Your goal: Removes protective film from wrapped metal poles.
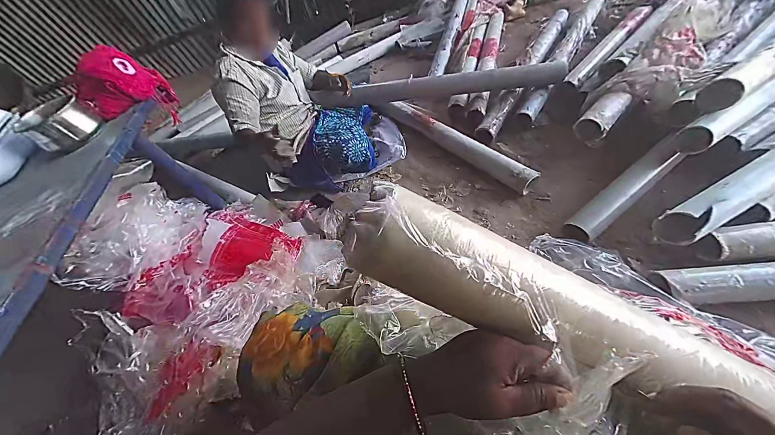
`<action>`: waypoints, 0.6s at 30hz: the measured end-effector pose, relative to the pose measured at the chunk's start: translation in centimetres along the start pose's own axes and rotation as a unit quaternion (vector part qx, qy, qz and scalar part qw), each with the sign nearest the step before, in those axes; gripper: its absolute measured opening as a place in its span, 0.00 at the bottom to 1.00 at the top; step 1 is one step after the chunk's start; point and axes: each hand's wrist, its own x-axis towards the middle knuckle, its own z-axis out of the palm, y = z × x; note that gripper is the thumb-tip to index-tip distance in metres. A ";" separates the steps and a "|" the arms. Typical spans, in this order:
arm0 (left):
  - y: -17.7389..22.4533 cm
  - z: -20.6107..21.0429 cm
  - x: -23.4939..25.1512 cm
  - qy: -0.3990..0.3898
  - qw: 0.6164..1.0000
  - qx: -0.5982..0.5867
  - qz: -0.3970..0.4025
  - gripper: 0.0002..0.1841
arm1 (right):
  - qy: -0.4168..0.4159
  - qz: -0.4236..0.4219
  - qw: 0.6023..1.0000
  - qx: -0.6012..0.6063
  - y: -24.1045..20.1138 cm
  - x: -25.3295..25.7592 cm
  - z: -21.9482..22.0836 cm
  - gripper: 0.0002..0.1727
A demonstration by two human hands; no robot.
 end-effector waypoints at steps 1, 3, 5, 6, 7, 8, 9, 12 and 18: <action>0.0 0.1 -0.1 -0.001 1.000 -0.001 -0.002 0.13 | 0.011 0.003 1.000 -0.001 -0.1 0.2 0.5 0.18; -0.2 0.2 -0.1 -0.001 1.000 0.012 0.001 0.14 | 0.047 0.009 0.999 -0.004 -0.3 0.8 1.5 0.18; -0.5 0.4 -0.2 0.009 0.999 0.027 0.016 0.14 | 0.079 -0.007 0.997 0.004 0.1 1.4 2.4 0.19; -0.7 0.5 -0.2 0.015 0.999 0.031 0.025 0.14 | 0.090 -0.018 0.996 0.013 0.3 1.8 2.8 0.19; -0.8 0.5 -0.3 0.017 0.999 0.034 0.029 0.15 | 0.101 -0.028 0.994 0.022 0.4 2.2 3.2 0.19; -0.9 0.5 -0.3 0.018 0.999 0.036 0.030 0.15 | 0.107 -0.037 0.993 0.030 0.4 2.6 3.4 0.18; -1.0 0.5 -0.3 0.019 0.999 0.037 0.030 0.15 | 0.110 -0.042 0.992 0.035 0.4 2.9 3.5 0.17; -1.3 0.5 -0.3 0.025 0.998 0.040 0.039 0.15 | 0.110 -0.054 0.991 0.045 0.5 3.4 3.3 0.15; -1.5 0.4 -0.2 0.023 0.999 0.027 0.031 0.16 | 0.070 -0.079 0.991 0.078 0.8 4.0 2.3 0.15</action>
